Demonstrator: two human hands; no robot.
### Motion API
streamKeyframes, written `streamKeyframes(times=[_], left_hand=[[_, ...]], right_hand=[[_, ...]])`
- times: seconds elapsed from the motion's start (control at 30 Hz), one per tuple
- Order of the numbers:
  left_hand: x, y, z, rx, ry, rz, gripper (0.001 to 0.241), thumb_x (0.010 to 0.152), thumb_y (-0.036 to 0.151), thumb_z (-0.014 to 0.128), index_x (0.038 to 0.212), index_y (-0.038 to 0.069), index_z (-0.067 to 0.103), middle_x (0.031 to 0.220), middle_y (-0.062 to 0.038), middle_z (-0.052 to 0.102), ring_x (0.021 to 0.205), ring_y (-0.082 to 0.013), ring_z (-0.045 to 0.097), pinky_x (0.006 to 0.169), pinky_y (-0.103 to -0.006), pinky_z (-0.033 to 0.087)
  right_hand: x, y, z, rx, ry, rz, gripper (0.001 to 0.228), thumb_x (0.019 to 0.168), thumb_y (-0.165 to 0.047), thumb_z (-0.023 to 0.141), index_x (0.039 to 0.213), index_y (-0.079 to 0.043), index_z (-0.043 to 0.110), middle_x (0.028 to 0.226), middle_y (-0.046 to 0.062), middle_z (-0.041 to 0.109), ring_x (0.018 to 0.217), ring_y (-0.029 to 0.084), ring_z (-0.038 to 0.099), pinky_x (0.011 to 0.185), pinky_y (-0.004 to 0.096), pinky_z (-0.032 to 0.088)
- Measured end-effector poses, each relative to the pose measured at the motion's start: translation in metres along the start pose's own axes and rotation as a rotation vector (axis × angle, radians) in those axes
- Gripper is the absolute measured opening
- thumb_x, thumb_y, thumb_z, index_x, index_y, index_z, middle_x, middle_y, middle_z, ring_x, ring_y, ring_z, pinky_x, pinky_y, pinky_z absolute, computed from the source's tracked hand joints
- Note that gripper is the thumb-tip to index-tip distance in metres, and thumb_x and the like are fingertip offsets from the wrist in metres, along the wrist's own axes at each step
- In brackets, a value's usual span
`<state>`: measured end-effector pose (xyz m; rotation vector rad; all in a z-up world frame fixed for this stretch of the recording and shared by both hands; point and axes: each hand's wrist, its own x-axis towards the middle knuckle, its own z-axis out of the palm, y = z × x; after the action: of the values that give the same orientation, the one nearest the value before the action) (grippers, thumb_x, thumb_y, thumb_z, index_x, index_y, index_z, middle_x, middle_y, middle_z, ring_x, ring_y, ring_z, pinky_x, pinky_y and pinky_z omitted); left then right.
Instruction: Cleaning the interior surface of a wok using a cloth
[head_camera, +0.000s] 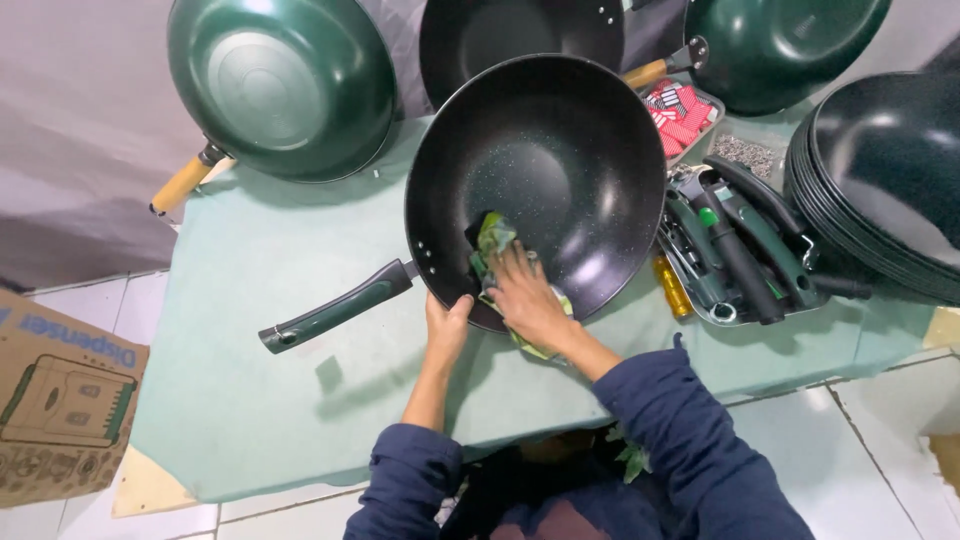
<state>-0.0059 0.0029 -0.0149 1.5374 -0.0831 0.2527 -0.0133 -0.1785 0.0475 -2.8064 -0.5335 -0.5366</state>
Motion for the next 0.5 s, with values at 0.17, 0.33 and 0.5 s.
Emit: streamKeyframes(times=[0.17, 0.33, 0.5], left_hand=[[-0.004, 0.007, -0.001, -0.027, -0.013, -0.023, 0.062, 0.084, 0.001, 0.064, 0.143, -0.001, 0.046, 0.135, -0.022, 0.058, 0.126, -0.0321, 0.058, 0.107, -0.0461, 0.046], [0.0, 0.008, -0.001, -0.048, -0.023, -0.016, 0.067, 0.083, 0.0, 0.065, 0.147, -0.002, 0.043, 0.14, -0.024, 0.053, 0.133, -0.0356, 0.052, 0.112, -0.047, 0.043], [0.002, -0.007, -0.001, -0.036, -0.025, -0.013, 0.067, 0.083, -0.003, 0.064, 0.146, -0.003, 0.044, 0.141, -0.024, 0.054, 0.133, -0.0338, 0.051, 0.112, -0.0469, 0.043]], right_hand=[[0.008, 0.041, -0.004, -0.165, 0.086, -0.183, 0.061, 0.106, -0.038, 0.042, 0.154, -0.001, 0.036, 0.147, 0.029, 0.044, 0.148, 0.047, 0.031, 0.112, 0.068, 0.028], [0.029, 0.102, -0.035, -0.578, 0.315, 0.19, 0.054, 0.112, -0.035, 0.044, 0.15, 0.003, 0.049, 0.152, 0.03, 0.045, 0.151, 0.044, 0.029, 0.121, 0.064, 0.009], [0.008, 0.058, -0.013, -0.266, 0.128, 0.122, 0.063, 0.107, -0.034, 0.042, 0.153, 0.008, 0.037, 0.152, 0.037, 0.038, 0.148, 0.051, 0.025, 0.115, 0.068, 0.021]])
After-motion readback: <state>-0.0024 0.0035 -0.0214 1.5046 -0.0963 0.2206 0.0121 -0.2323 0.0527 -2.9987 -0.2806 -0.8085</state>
